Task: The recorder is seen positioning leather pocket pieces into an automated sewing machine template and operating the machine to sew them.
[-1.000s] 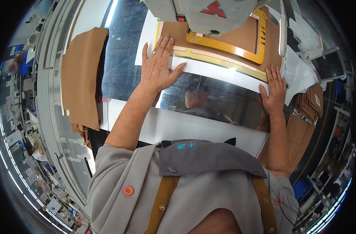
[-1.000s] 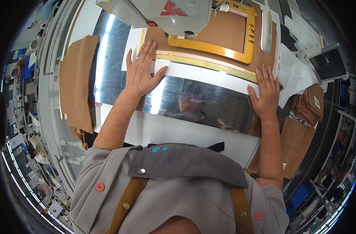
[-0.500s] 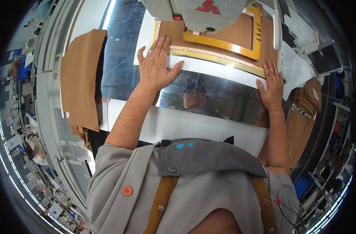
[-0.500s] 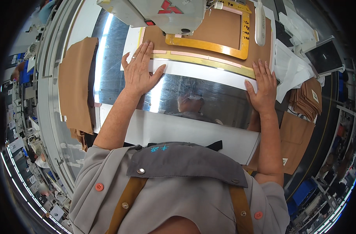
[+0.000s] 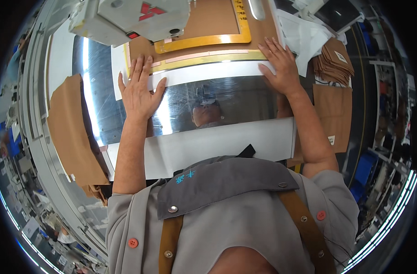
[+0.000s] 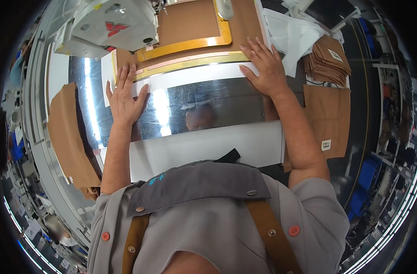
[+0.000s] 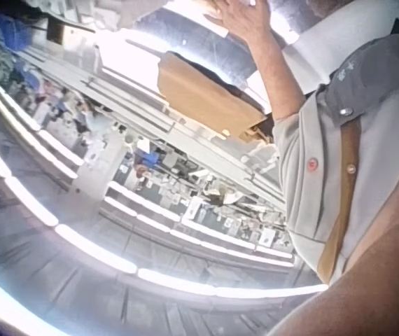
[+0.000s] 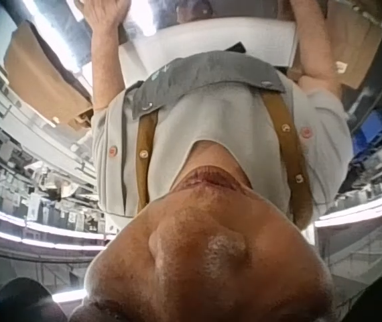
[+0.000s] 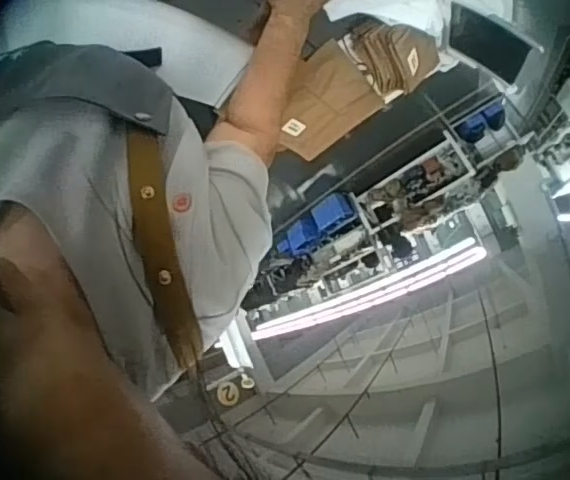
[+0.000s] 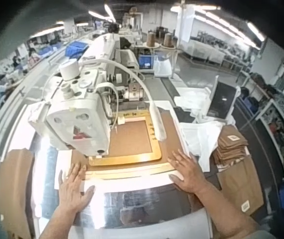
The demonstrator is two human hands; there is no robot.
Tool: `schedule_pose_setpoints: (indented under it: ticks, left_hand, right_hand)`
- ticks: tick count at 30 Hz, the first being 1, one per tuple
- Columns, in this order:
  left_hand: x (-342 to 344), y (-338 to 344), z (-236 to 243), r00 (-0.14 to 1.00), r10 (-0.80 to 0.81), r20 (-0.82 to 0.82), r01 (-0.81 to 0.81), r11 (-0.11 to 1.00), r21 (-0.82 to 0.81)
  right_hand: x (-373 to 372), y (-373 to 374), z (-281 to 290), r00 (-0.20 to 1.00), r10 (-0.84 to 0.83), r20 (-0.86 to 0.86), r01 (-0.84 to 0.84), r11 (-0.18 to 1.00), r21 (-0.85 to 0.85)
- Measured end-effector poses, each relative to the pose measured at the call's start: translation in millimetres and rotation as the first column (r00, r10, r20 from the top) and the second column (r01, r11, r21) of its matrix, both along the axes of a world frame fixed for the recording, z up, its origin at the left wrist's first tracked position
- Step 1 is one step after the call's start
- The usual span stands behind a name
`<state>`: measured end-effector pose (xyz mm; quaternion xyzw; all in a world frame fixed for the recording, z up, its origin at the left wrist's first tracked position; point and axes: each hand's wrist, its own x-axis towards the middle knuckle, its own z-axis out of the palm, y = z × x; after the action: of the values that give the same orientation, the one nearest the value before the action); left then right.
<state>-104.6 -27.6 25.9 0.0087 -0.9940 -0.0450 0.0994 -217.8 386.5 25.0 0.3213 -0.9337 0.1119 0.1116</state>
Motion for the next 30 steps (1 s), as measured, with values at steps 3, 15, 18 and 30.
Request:
schedule_pose_setpoints:
  ticks: [3,15,18,30]
  left_hand:
    - [-1.2,0.3,-0.8,1.000,0.024,0.012,-0.024,1.000,-0.006]
    - [-1.5,-2.6,-1.1,1.000,0.024,0.000,-0.024,1.000,0.005]
    - [-0.8,-4.8,-4.9,1.000,0.025,-0.010,-0.025,1.000,0.014]
    - [0.0,-6.0,-11.0,0.997,0.070,-0.038,-0.071,0.997,-0.040]
  right_hand:
    - [0.3,1.5,-0.4,1.000,-0.017,-0.025,0.017,1.000,-0.006]
    - [5.1,10.8,-6.1,0.993,-0.109,-0.055,0.101,0.987,-0.126]
    - [7.7,4.6,3.8,0.982,-0.157,-0.102,0.133,0.968,-0.215]
    - [0.2,8.9,-15.3,0.974,-0.189,-0.124,0.186,0.982,-0.040]
